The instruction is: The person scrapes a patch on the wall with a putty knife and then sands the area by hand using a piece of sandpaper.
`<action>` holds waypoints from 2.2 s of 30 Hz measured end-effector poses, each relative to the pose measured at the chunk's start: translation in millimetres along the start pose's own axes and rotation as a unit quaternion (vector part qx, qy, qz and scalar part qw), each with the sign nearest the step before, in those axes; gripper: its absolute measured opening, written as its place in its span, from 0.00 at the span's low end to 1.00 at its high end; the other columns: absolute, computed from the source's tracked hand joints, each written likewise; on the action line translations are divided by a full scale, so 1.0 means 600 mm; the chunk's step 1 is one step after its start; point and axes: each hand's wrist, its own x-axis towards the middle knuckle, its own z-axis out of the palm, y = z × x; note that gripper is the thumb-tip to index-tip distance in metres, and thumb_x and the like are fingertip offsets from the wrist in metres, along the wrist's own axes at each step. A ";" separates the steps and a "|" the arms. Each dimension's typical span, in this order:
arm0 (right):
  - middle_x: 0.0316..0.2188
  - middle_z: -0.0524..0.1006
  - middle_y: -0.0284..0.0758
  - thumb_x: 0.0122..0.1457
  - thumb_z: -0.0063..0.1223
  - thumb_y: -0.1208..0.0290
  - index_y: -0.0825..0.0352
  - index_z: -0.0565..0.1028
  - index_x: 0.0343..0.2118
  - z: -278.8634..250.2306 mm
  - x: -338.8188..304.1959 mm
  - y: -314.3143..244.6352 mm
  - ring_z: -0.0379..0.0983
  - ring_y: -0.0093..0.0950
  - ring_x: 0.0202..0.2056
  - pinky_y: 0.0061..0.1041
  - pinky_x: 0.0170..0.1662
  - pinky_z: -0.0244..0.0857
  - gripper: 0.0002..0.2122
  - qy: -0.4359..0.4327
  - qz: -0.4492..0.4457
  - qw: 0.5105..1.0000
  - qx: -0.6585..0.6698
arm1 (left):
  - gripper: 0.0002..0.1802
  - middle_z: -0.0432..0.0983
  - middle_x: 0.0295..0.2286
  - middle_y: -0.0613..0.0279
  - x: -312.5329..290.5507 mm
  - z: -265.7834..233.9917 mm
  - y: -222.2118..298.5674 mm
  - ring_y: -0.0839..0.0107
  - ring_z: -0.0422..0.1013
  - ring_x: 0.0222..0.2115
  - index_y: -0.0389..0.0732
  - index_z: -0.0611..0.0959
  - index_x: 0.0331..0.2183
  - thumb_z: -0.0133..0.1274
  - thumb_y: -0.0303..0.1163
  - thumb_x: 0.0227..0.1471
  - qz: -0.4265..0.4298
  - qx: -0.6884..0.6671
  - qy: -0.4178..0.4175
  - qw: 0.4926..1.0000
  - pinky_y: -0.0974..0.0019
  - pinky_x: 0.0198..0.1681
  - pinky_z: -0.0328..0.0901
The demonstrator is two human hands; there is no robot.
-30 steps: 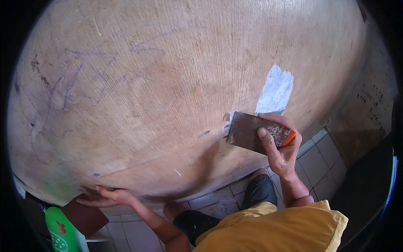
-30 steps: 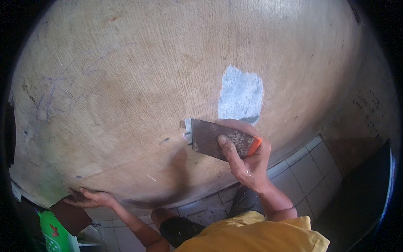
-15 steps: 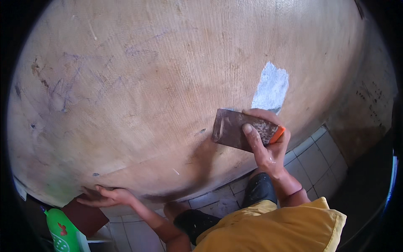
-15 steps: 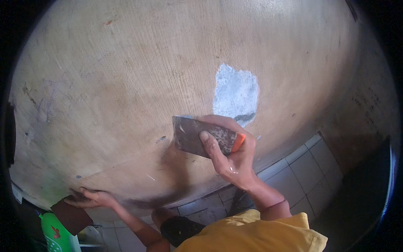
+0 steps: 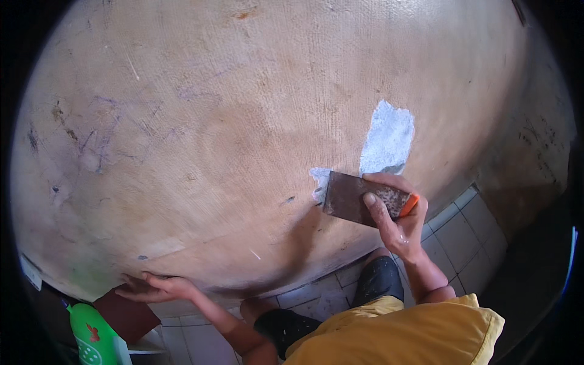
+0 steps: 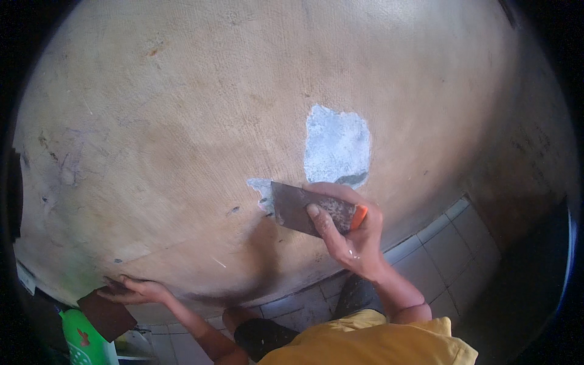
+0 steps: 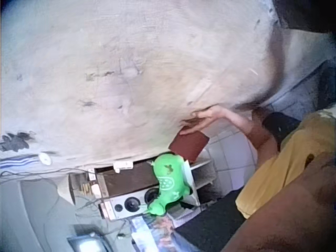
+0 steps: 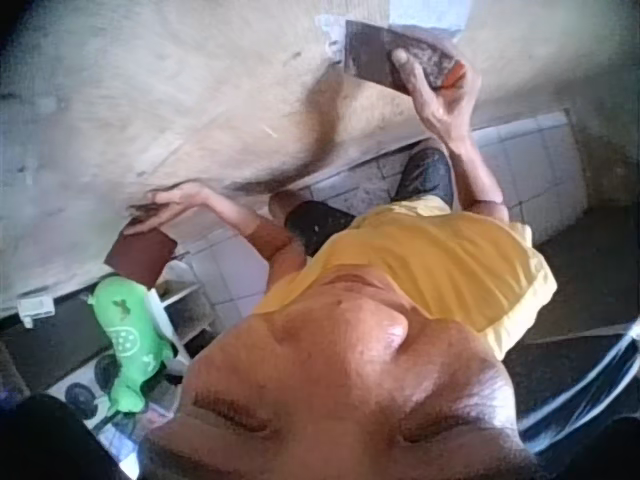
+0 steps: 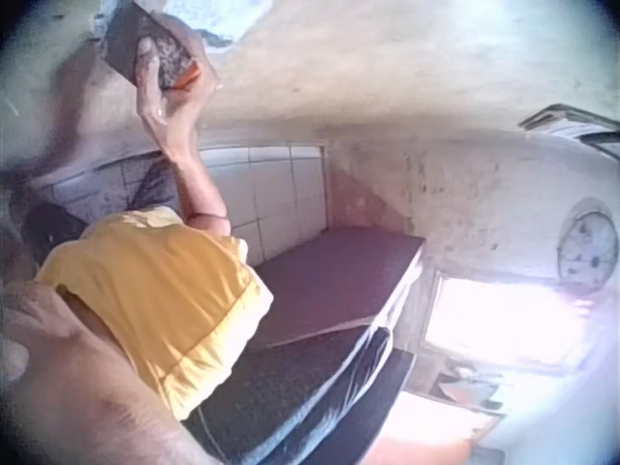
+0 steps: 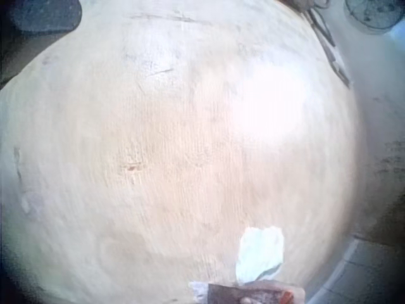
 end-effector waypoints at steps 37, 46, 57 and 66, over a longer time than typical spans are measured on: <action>0.32 0.77 0.38 0.52 0.50 0.82 0.74 0.74 0.38 0.006 -0.003 -0.003 0.72 0.21 0.34 0.20 0.38 0.66 0.10 -0.014 -0.012 0.999 -0.028 | 0.38 0.51 0.55 0.37 -0.003 0.007 0.015 0.51 0.54 0.55 0.33 0.44 0.59 0.43 0.34 0.54 0.016 0.003 -0.010 1.000 0.54 0.56 0.53; 0.32 0.77 0.38 0.52 0.49 0.83 0.73 0.73 0.39 0.009 0.004 -0.005 0.73 0.23 0.32 0.19 0.37 0.67 0.10 -0.038 -0.004 0.999 -0.001 | 0.39 0.48 0.56 0.38 -0.004 0.004 0.013 0.51 0.53 0.56 0.33 0.43 0.59 0.42 0.35 0.53 0.015 0.004 -0.021 1.000 0.54 0.56 0.53; 0.31 0.77 0.38 0.50 0.49 0.84 0.72 0.74 0.38 0.008 0.001 -0.001 0.73 0.23 0.32 0.19 0.36 0.65 0.11 -0.020 -0.028 0.999 0.007 | 0.38 0.47 0.56 0.38 -0.003 0.001 0.014 0.51 0.54 0.56 0.33 0.43 0.59 0.42 0.34 0.54 0.022 0.018 -0.021 0.999 0.54 0.55 0.54; 0.30 0.77 0.40 0.49 0.50 0.84 0.71 0.74 0.38 0.001 0.012 0.000 0.75 0.23 0.32 0.20 0.35 0.67 0.12 0.005 -0.042 0.999 0.033 | 0.38 0.48 0.55 0.35 -0.004 0.008 0.021 0.51 0.54 0.55 0.31 0.43 0.58 0.42 0.36 0.55 0.025 0.012 -0.020 0.999 0.54 0.55 0.54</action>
